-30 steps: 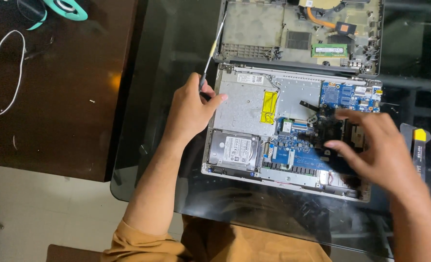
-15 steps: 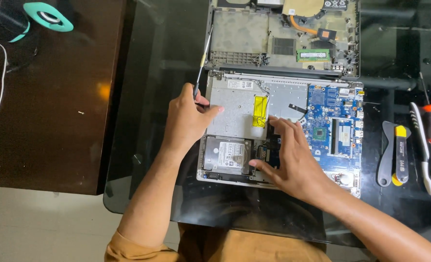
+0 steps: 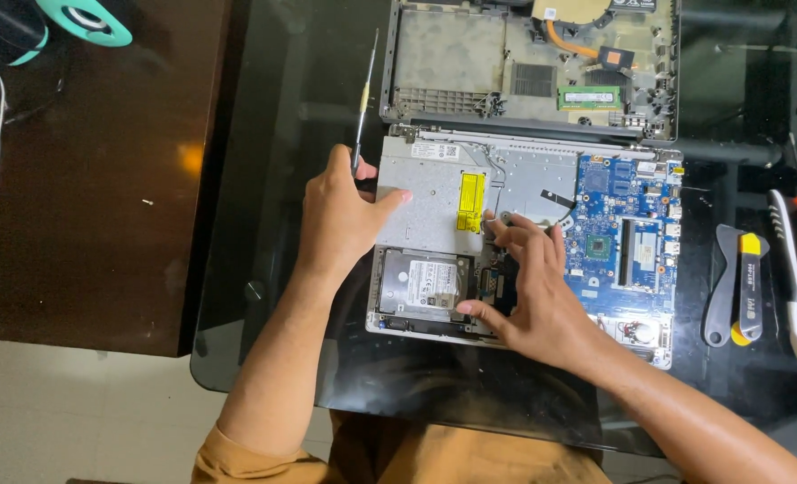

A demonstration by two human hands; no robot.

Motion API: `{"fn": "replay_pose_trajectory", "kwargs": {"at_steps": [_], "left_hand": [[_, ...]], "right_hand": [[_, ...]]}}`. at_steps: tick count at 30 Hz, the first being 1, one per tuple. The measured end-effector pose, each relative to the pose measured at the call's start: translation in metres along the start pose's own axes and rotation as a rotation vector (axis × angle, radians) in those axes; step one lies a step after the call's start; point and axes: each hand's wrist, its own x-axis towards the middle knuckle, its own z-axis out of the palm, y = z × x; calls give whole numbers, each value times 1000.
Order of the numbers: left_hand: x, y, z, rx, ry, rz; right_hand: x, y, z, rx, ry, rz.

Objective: The person uses a screwdriver to remove screws from the laptop's cooling system and then detaches the heatsink. They proceed to unscrew and remove the hard drive from the laptop chassis.

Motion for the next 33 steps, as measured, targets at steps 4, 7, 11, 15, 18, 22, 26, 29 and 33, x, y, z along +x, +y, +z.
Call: {"fn": "replay_pose_trajectory", "kwargs": {"at_steps": [4,7,11,15,18,22,26,29,33], "left_hand": [[5,-6,-3,-15,-50,-88],[13,-10,-8,-13,-91,-147],[17,-11,-16,-16,-116,-219],[22,-12,-32,10,-136,-304],[25,-15,-41,-37,-171,-328],[23,-32,-51,-14,-118,-238],[31,-54,-63,-45,-97,-225],[25,-49,-77,-192,-127,-219],[18,-46,-96,-449,-152,-162]], "right_hand": [[-1,2,2,-51,8,-59],[0,4,-3,-201,-11,-74],[-1,9,-21,-158,72,-71],[-3,15,-32,-149,82,-40],[-5,20,-35,-170,86,-45],[-5,21,-34,-198,128,3],[-3,18,-38,-193,127,15],[-4,17,-41,-183,156,29],[-4,13,-51,-83,234,97]]}}
